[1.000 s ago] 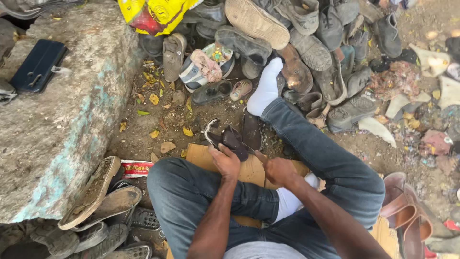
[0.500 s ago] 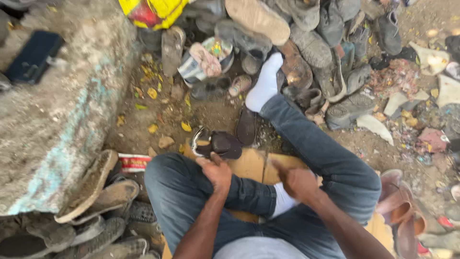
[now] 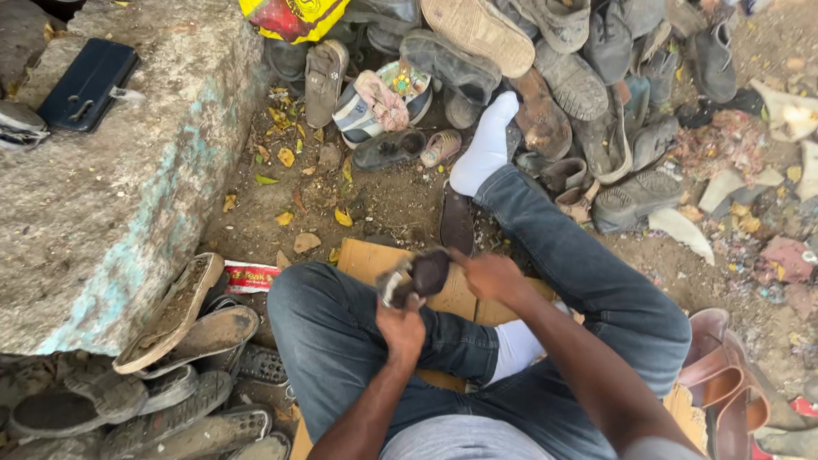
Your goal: The person sits on a cardboard sheet and uses a knife to scrape and trim the soles and edges of several worn shoes. They handle each shoe one at a time, turning them over to work on different areas, then set them aside.
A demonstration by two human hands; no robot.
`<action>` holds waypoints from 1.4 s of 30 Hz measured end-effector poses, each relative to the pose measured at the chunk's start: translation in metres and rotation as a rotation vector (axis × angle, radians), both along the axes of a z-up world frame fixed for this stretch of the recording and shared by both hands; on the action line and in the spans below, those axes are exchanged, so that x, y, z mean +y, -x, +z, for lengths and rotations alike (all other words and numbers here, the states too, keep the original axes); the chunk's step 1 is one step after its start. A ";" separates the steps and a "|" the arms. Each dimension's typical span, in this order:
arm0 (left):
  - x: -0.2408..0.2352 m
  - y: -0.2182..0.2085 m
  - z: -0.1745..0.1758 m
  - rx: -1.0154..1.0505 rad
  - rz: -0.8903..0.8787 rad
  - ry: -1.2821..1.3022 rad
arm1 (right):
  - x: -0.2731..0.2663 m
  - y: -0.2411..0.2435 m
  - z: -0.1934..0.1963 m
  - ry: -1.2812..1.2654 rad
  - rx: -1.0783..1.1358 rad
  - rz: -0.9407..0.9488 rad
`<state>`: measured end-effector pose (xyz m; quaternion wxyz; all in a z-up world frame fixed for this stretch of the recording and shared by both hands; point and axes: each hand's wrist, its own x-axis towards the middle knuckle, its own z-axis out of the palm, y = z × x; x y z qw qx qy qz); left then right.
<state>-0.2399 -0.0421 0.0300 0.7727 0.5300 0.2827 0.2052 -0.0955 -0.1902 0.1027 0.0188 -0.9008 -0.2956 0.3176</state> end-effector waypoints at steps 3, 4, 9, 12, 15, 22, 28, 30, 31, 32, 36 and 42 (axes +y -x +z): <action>0.012 0.019 0.012 -0.074 -0.057 -0.155 | -0.048 0.039 0.025 0.285 0.068 0.076; 0.017 0.018 0.017 -0.055 -0.020 -0.044 | -0.061 0.048 0.030 0.266 0.068 -0.031; 0.029 0.013 0.026 0.083 0.092 0.222 | -0.102 0.056 0.008 -0.019 -0.109 -0.355; 0.041 -0.043 0.013 -0.053 0.134 -0.177 | -0.095 0.031 -0.035 -0.259 -0.078 -0.456; 0.045 -0.108 -0.004 0.203 0.030 -0.601 | -0.079 0.013 -0.084 -0.379 -0.007 -0.545; 0.010 -0.198 0.008 0.457 -0.647 -0.887 | -0.043 -0.008 -0.127 -0.708 -0.026 -0.440; 0.013 -0.197 -0.001 0.499 -0.716 -1.131 | -0.031 0.002 -0.094 -0.641 0.119 -0.590; 0.023 -0.200 -0.015 0.673 -0.724 -1.085 | -0.034 -0.002 -0.078 -0.682 0.101 -0.548; 0.027 -0.197 -0.023 0.655 -0.702 -1.123 | -0.035 0.001 -0.071 -0.719 0.083 -0.509; 0.031 -0.194 -0.030 0.636 -0.680 -1.161 | -0.036 0.003 -0.065 -0.755 0.064 -0.469; 0.053 -0.173 -0.042 0.759 -0.570 -1.167 | -0.049 0.019 -0.043 -0.327 0.096 -0.426; 0.041 -0.162 -0.002 0.619 -0.053 -0.921 | -0.047 0.018 -0.056 -0.304 0.041 -0.360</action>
